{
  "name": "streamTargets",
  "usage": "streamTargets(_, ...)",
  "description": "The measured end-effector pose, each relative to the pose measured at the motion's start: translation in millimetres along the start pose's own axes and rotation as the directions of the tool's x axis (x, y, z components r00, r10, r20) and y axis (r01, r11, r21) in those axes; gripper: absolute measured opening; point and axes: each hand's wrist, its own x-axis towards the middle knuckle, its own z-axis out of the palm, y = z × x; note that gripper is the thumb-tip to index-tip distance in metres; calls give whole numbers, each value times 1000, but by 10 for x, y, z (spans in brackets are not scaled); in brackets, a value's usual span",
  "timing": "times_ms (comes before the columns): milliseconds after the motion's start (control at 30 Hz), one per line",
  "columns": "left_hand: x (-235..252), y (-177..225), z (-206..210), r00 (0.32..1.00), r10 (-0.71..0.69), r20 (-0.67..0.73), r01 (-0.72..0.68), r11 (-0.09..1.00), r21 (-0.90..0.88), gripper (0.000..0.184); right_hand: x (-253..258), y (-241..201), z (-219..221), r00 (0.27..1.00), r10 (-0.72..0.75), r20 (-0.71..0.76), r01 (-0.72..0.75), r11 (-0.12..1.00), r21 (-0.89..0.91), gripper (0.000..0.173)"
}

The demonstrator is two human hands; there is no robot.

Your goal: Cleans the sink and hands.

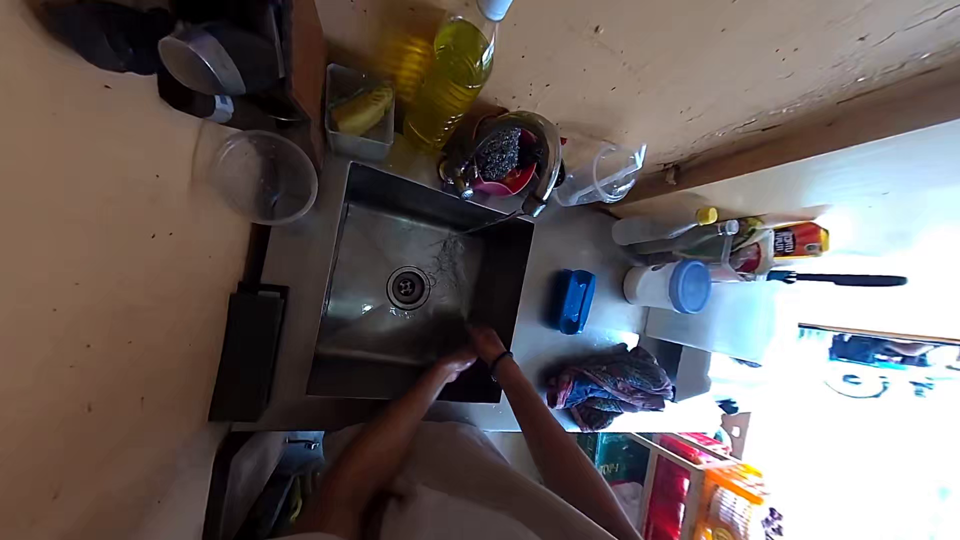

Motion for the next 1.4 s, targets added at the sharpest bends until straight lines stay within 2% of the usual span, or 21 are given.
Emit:
streamTargets(33, -32, -24, -158, 1000, -23, -4, 23, 994, 106, 45, 22, -46, 18, 996, -69, 48, 72, 996, -51, 40)
streamTargets(100, -114, 151, -385, 988, -5, -154, 22, 994, 109, 46, 44, -319, -9, 957, -283, 62, 287, 955, -71, 37)
streamTargets(133, -123, 285, -451, 956, 38, -289, -28, 999, 39, 46, 51, -481, -40, 927, -373, 34, 373, 928, -8, 37)
streamTargets(200, -63, 668, -593, 837, 178, -517, -255, 964, -81, 49, 155, -900, -99, 890, -450, -66, 448, 841, 304, 41)
streamTargets(267, -4, 1142, -652, 682, 316, -660, -547, 819, -173, 51, 156, -1399, -171, 921, -375, -107, 346, 659, 668, 45)
streamTargets(300, -17, 1371, -656, 631, 353, -690, -638, 742, -204, 55, 123, -1587, -213, 934, -346, -92, 279, 542, 793, 44)
streamTargets(367, -63, 1749, -625, 566, 401, -720, -751, 611, -250, 67, 10, -1845, -320, 932, -354, -72, 206, 357, 911, 37)
streamTargets(400, -108, 1891, -591, 532, 421, -734, -790, 560, -252, 69, -54, -1937, -381, 922, -379, -83, 208, 303, 930, 34)
streamTargets(567, -270, 2211, -326, 283, 468, -837, -929, 351, -118, 62, -276, -2140, -623, 874, -480, -75, 182, 179, 967, 36)
streamTargets(633, -304, 2252, -274, 237, 475, -847, -947, 309, -91, 62, -324, -2162, -655, 856, -511, -79, 178, 148, 973, 37)
streamTargets(700, -331, 2283, -239, 225, 469, -854, -955, 280, -97, 62, -376, -2190, -686, 851, -518, -87, 186, 142, 972, 37)
streamTargets(933, -416, 2306, -177, 233, 449, -863, -962, 237, -136, 57, -478, -2201, -712, 866, -491, -94, 195, 159, 968, 34)
streamTargets(1033, -394, 2212, -96, 241, 449, -860, -956, 264, -130, 57, -470, -2060, -720, 866, -490, -99, 232, 220, 947, 34)
streamTargets(1133, -251, 1836, 134, 290, 480, -828, -930, 344, -126, 56, -477, -1646, -687, 869, -469, -158, 337, 328, 883, 40)
streamTargets(1167, -146, 1609, 234, 330, 498, -802, -909, 397, -128, 58, -460, -1411, -652, 884, -423, -198, 378, 400, 835, 41)
streamTargets(1200, -32, 1333, 334, 405, 505, -762, -866, 480, -143, 57, -434, -1128, -590, 905, -345, -249, 401, 498, 769, 40)
streamTargets(1233, 63, 1016, 427, 536, 471, -701, -777, 600, -191, 55, -414, -797, -490, 926, -246, -286, 377, 607, 699, 41)
streamTargets(1267, 118, 669, 489, 708, 388, -591, -624, 735, -265, 53, -422, -445, -351, 948, -138, -286, 299, 690, 660, 39)
streamTargets(1300, 116, 329, 508, 867, 256, -427, -417, 843, -340, 52, -474, -119, -197, 972, -26, -232, 177, 731, 660, 37)
streamTargets(1333, 61, 42, 499, 962, 105, -251, -196, 906, -374, 56, -574, 134, -58, 987, 75, -145, 43, 737, 674, 34)
streamTargets(1400, -132, -204, 282, 995, -99, -30, 89, 967, -240, 63, -806, 231, 60, 970, 239, 50, -212, 722, 659, 31)
